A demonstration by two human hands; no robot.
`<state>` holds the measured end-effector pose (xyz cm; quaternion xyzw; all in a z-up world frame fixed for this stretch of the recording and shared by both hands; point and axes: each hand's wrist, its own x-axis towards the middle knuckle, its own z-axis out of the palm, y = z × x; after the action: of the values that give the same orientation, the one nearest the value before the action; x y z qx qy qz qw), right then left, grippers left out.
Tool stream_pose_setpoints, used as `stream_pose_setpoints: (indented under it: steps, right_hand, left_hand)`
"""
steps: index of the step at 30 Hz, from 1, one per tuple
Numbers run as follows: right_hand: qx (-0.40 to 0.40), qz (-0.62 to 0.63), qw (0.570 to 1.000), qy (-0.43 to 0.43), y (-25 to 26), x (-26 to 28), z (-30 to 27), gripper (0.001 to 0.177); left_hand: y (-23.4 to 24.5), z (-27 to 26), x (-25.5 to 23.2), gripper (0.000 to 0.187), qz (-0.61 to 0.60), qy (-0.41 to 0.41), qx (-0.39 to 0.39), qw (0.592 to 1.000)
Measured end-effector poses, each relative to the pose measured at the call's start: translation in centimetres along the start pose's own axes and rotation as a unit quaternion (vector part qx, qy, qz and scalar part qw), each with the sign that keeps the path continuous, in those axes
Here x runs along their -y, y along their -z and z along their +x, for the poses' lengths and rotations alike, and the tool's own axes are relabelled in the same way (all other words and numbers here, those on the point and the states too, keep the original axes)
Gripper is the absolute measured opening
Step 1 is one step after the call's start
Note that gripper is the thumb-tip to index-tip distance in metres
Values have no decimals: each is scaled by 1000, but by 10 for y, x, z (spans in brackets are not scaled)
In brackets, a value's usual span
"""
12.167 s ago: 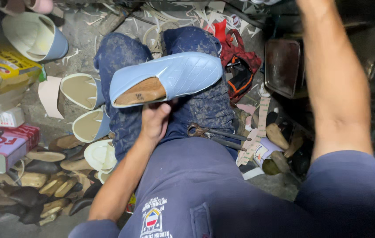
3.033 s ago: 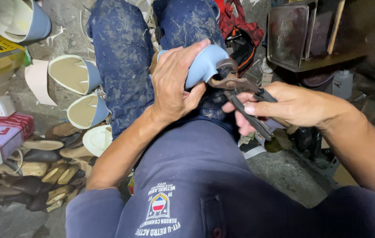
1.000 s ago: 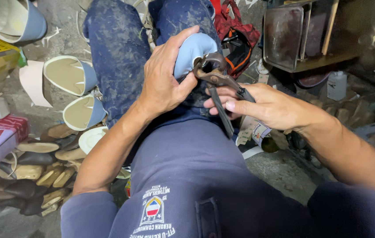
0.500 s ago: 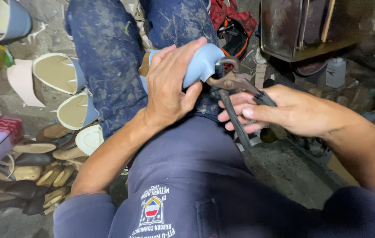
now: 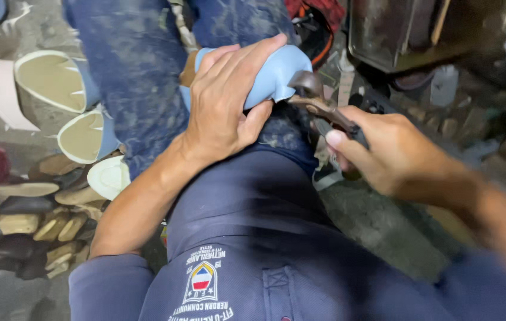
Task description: The person holds a light blue slip-on shoe on their lap and uses pliers to grip and pull at the shoe's sole edge. They then use a hammer to tap the sole area repeatedly, alternating between the two tools to work on the shoe's construction.
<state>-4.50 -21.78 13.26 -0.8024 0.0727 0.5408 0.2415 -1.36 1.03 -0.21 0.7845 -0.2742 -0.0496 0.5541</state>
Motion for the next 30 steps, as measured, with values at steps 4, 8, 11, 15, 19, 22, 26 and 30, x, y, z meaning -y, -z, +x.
stream_pose_setpoints:
  steps: [4, 8, 11, 15, 19, 22, 26, 30]
  right_hand:
    - [-245, -14, 940, 236, -47, -29, 41, 25]
    - [-300, -16, 915, 269, -46, -22, 52, 16]
    - [-177, 62, 961, 203, -24, -6, 33, 26]
    - [36, 245, 966, 80, -8, 7, 21, 41]
    - [147, 352, 920, 86, 8, 5, 23, 54]
    - [160, 357, 920, 34, 13, 3, 26, 51]
    - [130, 379, 916, -31, 5, -1, 22, 46]
    - [-104, 166, 973, 123, -33, -6, 36, 33]
  left_hand:
    - [17, 8, 28, 54, -91, 10, 50, 994]
    - [13, 2, 31, 61, -89, 7, 30, 996]
    - [10, 7, 22, 39, -73, -51, 7, 996]
    - [5, 5, 18, 45, -69, -42, -11, 997]
    - [7, 6, 18, 54, -73, -31, -16, 997]
    - [8, 7, 19, 56, -74, -27, -3, 997]
    - [10, 6, 20, 53, -74, -25, -2, 997]
    - [16, 6, 25, 55, -104, 20, 10, 994]
